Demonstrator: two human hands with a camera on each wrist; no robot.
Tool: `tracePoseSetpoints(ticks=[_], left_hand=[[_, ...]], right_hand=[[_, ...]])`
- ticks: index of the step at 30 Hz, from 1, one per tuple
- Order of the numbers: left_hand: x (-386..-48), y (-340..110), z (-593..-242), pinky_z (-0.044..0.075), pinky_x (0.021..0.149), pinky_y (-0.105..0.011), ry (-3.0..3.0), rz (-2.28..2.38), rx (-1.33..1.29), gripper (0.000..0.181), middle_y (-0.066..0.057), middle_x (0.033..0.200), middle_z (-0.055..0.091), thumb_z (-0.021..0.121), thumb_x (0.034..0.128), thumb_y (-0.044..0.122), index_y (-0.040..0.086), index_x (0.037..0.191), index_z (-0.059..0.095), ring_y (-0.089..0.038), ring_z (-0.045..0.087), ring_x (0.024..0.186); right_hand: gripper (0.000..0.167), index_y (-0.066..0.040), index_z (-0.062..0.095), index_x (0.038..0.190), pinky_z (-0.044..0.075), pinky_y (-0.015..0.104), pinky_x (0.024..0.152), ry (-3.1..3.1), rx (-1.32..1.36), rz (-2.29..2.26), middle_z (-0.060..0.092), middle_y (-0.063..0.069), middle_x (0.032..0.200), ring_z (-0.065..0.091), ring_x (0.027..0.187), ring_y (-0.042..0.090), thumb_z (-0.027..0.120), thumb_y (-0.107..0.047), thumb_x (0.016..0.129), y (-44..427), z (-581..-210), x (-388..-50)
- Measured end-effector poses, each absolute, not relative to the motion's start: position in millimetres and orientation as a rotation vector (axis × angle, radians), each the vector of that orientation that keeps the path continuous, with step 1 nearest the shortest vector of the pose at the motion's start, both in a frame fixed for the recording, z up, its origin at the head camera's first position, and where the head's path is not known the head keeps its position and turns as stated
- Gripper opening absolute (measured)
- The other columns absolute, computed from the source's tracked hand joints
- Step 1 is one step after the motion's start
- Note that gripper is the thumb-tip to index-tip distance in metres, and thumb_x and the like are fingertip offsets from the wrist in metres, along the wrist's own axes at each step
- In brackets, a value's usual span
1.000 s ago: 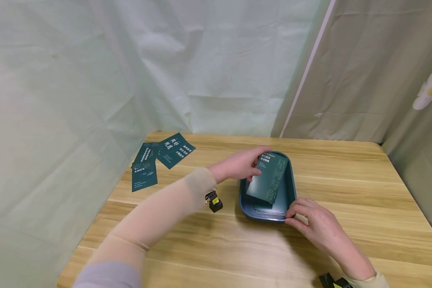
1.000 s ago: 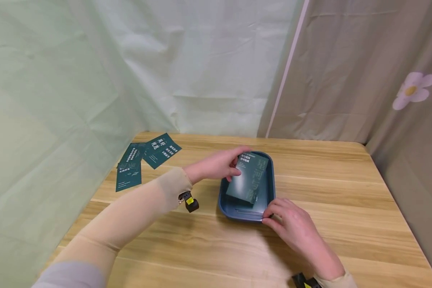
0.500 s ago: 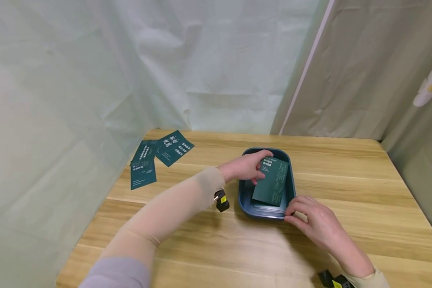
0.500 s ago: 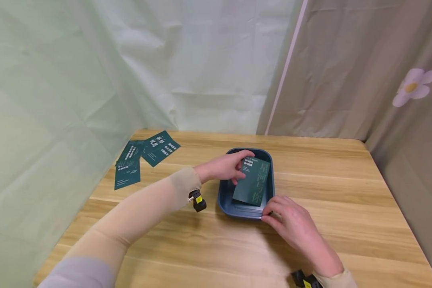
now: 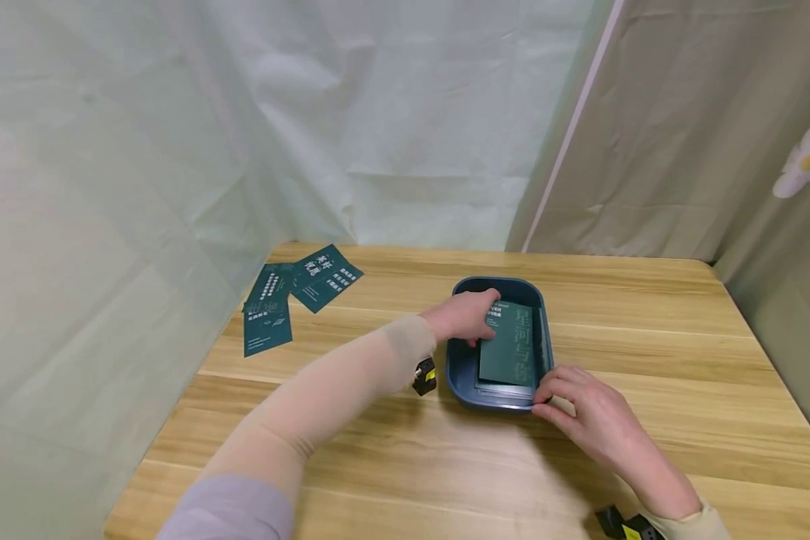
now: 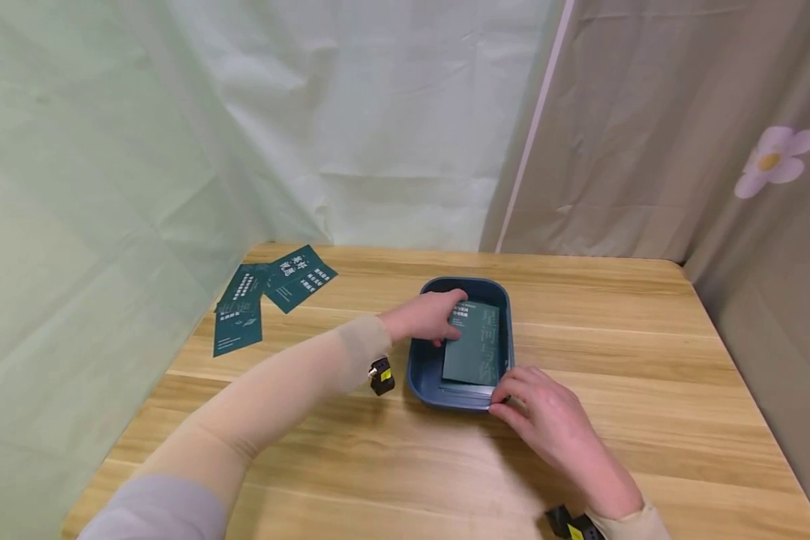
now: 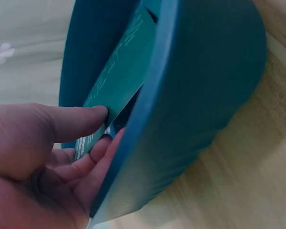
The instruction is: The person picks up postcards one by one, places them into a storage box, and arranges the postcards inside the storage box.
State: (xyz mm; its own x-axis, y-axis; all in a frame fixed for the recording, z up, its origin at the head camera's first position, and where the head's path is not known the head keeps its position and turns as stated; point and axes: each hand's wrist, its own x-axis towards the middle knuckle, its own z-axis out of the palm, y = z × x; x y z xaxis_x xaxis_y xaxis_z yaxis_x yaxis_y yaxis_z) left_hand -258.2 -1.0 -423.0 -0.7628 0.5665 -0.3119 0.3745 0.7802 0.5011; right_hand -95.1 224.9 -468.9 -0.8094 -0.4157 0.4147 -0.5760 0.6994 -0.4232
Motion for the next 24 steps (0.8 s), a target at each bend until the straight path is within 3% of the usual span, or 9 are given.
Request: tracePoseSetpoints(ticks=[3,10,16,21,24], left_hand=[[-257,3,-423,0.058,0.066,-0.024,2.564,0.455,0.712,0.072,-0.017,0.14,0.068,0.078,0.1062,0.022,0.005,0.165,0.041,-0.017,0.075,0.069],[-254,11,-425,0.056,0.07,-0.026,2.614,0.182,0.779,0.066,-0.01,0.112,0.077,0.079,0.1054,0.026,-0.001,0.157,0.047,-0.016,0.073,0.066],[-252,17,-431,0.06,0.091,-0.031,2.682,-0.096,0.853,0.053,-0.008,0.121,0.078,0.077,0.1057,0.027,0.001,0.148,0.059,-0.017,0.073,0.095],[-251,21,-433,0.06,0.091,-0.031,2.691,-0.212,0.876,0.032,-0.005,0.119,0.077,0.071,0.1081,0.024,0.006,0.135,0.071,-0.016,0.069,0.093],[-250,22,-432,0.059,0.092,-0.032,2.67,-0.233,0.863,0.033,-0.01,0.135,0.073,0.068,0.11,0.024,0.007,0.138,0.072,-0.018,0.065,0.108]], right_hand=[[0.017,-0.028,0.078,0.091,0.059,0.037,0.074,-2.614,0.789,0.799,0.067,-0.023,0.1,0.066,0.094,0.007,0.095,-0.024,0.089,225,-469,-95],[0.017,-0.03,0.077,0.091,0.057,0.034,0.072,-2.584,0.81,0.807,0.067,-0.023,0.1,0.065,0.093,0.005,0.093,-0.025,0.09,226,-470,-96],[0.017,-0.031,0.077,0.091,0.057,0.034,0.072,-2.572,0.82,0.798,0.066,-0.023,0.1,0.065,0.093,0.006,0.093,-0.025,0.09,226,-471,-96],[0.024,-0.031,0.077,0.091,0.058,0.036,0.073,-2.56,0.821,0.779,0.067,-0.023,0.1,0.065,0.093,0.007,0.096,-0.02,0.084,225,-471,-96],[0.022,-0.031,0.077,0.091,0.058,0.036,0.073,-2.564,0.817,0.782,0.067,-0.023,0.1,0.065,0.093,0.007,0.096,-0.021,0.086,226,-471,-96]])
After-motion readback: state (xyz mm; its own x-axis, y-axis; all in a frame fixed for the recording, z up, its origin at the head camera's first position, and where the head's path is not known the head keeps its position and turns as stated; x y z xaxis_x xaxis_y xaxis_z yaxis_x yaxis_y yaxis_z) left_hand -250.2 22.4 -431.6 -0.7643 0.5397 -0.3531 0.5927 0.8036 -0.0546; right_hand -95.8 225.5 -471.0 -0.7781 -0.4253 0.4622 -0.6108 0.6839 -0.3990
